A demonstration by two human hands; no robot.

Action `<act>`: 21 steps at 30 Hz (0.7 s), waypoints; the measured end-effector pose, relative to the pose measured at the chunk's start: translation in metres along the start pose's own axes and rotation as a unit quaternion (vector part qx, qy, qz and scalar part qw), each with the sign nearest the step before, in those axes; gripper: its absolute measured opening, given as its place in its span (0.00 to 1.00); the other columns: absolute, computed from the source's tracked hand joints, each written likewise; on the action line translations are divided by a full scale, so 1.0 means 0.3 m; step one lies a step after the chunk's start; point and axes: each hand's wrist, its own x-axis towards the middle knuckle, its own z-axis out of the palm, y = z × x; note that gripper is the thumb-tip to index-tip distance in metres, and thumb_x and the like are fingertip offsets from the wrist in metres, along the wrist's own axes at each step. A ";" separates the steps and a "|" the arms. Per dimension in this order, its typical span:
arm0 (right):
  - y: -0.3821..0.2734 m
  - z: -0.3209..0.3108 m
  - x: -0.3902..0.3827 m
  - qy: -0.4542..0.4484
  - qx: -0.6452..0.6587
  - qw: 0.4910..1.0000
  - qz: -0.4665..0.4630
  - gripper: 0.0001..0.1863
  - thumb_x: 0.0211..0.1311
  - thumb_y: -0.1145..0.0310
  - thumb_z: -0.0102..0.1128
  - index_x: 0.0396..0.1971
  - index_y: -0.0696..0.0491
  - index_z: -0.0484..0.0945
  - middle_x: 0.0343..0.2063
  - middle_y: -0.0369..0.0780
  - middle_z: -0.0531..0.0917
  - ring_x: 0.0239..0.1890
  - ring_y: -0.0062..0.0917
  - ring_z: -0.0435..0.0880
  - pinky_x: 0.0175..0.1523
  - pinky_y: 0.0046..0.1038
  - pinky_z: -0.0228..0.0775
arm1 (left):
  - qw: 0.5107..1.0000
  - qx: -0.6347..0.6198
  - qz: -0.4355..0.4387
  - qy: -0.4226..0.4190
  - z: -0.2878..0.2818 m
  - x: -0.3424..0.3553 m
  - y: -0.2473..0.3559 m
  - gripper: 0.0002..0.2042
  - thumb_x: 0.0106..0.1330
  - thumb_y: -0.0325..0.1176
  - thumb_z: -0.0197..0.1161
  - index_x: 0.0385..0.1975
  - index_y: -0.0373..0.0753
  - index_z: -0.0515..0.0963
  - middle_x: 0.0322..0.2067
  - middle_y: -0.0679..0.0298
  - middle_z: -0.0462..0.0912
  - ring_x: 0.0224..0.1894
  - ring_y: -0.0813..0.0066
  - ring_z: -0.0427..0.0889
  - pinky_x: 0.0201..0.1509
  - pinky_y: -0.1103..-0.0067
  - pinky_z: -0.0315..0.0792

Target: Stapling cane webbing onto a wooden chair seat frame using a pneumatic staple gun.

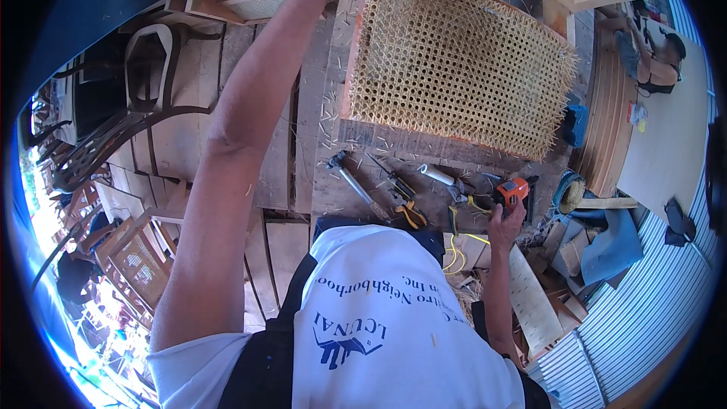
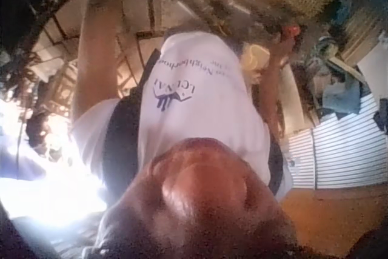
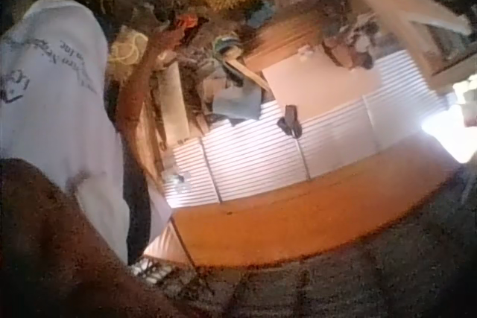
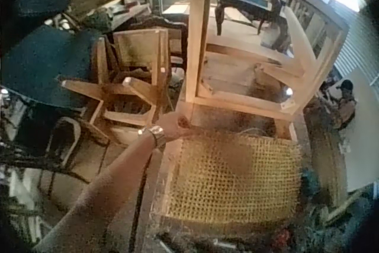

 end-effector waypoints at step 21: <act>0.066 0.020 -0.006 0.015 0.059 0.997 0.053 0.42 0.55 0.67 0.72 0.67 0.60 0.60 0.49 0.46 0.75 0.50 0.35 0.77 0.57 0.35 0.70 | 0.941 0.033 0.286 0.179 0.124 0.057 -0.137 0.13 0.63 0.41 0.64 0.41 0.40 0.83 0.43 0.52 0.79 0.45 0.52 0.80 0.51 0.60 0.76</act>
